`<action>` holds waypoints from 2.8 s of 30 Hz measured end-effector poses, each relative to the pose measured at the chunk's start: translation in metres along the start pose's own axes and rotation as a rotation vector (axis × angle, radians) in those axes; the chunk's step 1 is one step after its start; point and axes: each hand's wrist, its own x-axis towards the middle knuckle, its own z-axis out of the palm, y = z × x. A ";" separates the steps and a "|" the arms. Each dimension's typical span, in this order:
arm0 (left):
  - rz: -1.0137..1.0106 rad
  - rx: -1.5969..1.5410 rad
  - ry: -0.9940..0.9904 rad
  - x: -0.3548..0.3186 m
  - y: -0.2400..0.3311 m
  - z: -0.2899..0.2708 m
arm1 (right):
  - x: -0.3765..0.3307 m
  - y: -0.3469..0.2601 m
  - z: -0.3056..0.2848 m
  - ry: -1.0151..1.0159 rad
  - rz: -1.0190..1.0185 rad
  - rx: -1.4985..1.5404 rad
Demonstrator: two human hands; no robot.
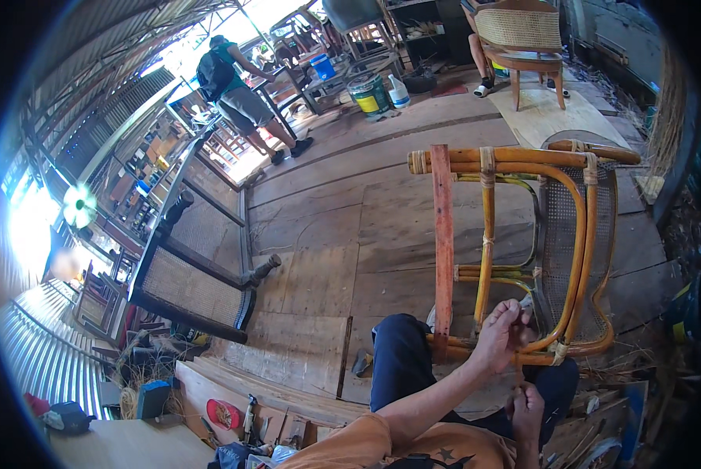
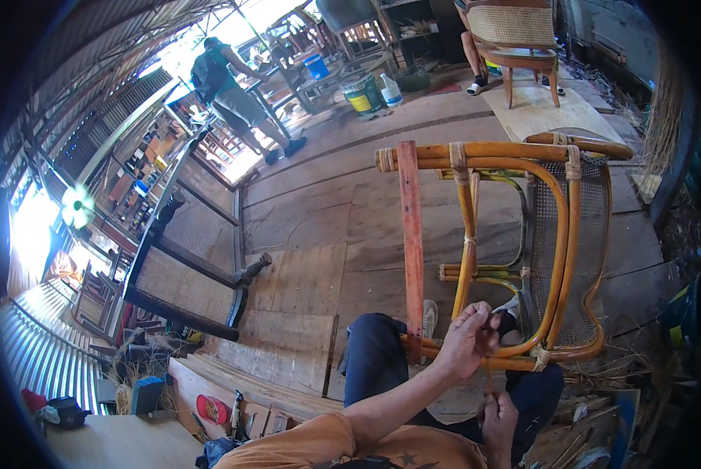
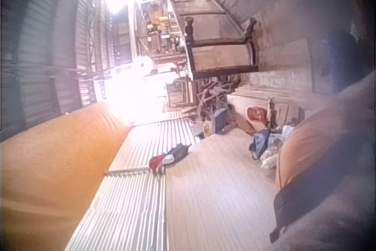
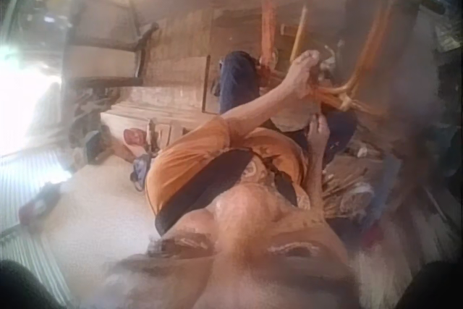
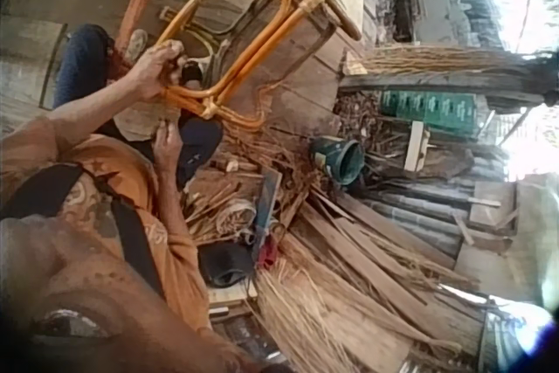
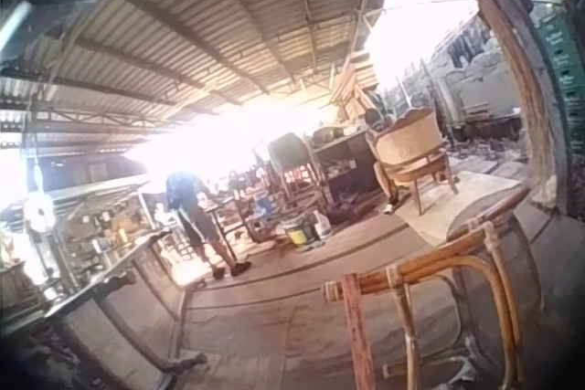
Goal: Repairing a rattan chair by weaving strips and securing them with a hammer and nails.
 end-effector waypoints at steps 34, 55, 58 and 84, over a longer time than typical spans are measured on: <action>0.488 0.679 -0.091 0.007 0.018 -0.019 | 0.044 -0.046 0.051 -0.233 -0.108 -0.096; 0.189 0.408 -0.068 0.005 0.022 -0.031 | 0.050 -0.037 0.033 -0.340 0.062 -0.132; 0.300 0.491 -0.076 0.017 0.017 -0.028 | 0.053 -0.042 0.029 -0.256 0.120 -0.111; 0.211 0.780 0.323 -0.027 0.009 -0.122 | 0.080 0.037 0.087 -0.034 0.102 -0.058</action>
